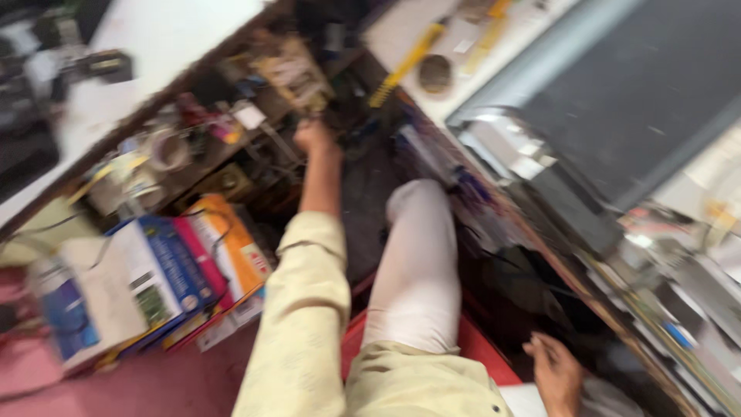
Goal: The person uses a multimeter to test points on a circuit board inside a disassembled CRT television. They then use a screwdriver to remove a metal bracket and disconnect wires from a power supply unit, placing the unit aside.
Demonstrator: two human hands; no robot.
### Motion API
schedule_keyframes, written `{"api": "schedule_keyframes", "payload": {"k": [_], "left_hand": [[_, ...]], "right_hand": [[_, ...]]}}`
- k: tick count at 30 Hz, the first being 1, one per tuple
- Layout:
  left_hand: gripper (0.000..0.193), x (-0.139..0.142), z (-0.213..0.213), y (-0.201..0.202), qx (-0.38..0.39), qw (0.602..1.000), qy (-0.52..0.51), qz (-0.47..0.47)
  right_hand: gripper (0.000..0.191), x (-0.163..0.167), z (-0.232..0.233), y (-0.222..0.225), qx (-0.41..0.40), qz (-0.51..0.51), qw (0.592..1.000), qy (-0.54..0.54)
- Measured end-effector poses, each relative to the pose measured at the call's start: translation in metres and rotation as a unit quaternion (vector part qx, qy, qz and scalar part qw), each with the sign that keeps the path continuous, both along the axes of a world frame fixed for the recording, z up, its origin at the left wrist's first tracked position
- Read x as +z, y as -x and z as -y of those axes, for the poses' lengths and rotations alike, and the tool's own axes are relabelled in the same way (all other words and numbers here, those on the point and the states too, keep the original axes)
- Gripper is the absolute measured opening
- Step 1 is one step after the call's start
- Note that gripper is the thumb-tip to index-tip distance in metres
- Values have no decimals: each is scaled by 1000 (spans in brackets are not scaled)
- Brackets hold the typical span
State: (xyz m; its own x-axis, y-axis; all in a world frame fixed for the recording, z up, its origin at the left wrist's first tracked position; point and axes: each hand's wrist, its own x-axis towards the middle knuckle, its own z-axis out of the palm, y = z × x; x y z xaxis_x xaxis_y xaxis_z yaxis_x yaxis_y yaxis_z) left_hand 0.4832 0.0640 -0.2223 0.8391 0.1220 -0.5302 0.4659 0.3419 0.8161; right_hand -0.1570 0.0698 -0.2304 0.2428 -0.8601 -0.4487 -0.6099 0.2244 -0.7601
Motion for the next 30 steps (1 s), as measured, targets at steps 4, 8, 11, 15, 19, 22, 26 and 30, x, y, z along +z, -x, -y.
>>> {"api": "schedule_keyframes", "payload": {"k": [4,8,11,15,19,22,26,30], "left_hand": [[9,7,5,1,13,1000,8,-21],[12,8,8,7,2,998,-59,34],[9,4,8,8,18,996,-67,61],[9,-2,6,4,1,1000,-21,10],[9,-4,7,-5,18,997,62,-41],[9,-8,6,-5,8,996,61,-62],[15,-13,1,7,-50,983,-64,164],[7,-8,5,4,6,997,27,66]], "right_hand": [[26,1,2,-5,-15,-11,999,-31],[26,6,9,-11,-47,-25,998,-28],[26,6,17,-16,-50,-28,997,-45],[26,4,21,-16,-30,-34,998,-39],[26,3,18,-9,-18,-35,999,-24],[25,2,16,-4,-27,-46,998,-16],[26,4,17,-1,-26,-25,999,-25],[26,10,16,2,-48,-16,999,-16]]}}
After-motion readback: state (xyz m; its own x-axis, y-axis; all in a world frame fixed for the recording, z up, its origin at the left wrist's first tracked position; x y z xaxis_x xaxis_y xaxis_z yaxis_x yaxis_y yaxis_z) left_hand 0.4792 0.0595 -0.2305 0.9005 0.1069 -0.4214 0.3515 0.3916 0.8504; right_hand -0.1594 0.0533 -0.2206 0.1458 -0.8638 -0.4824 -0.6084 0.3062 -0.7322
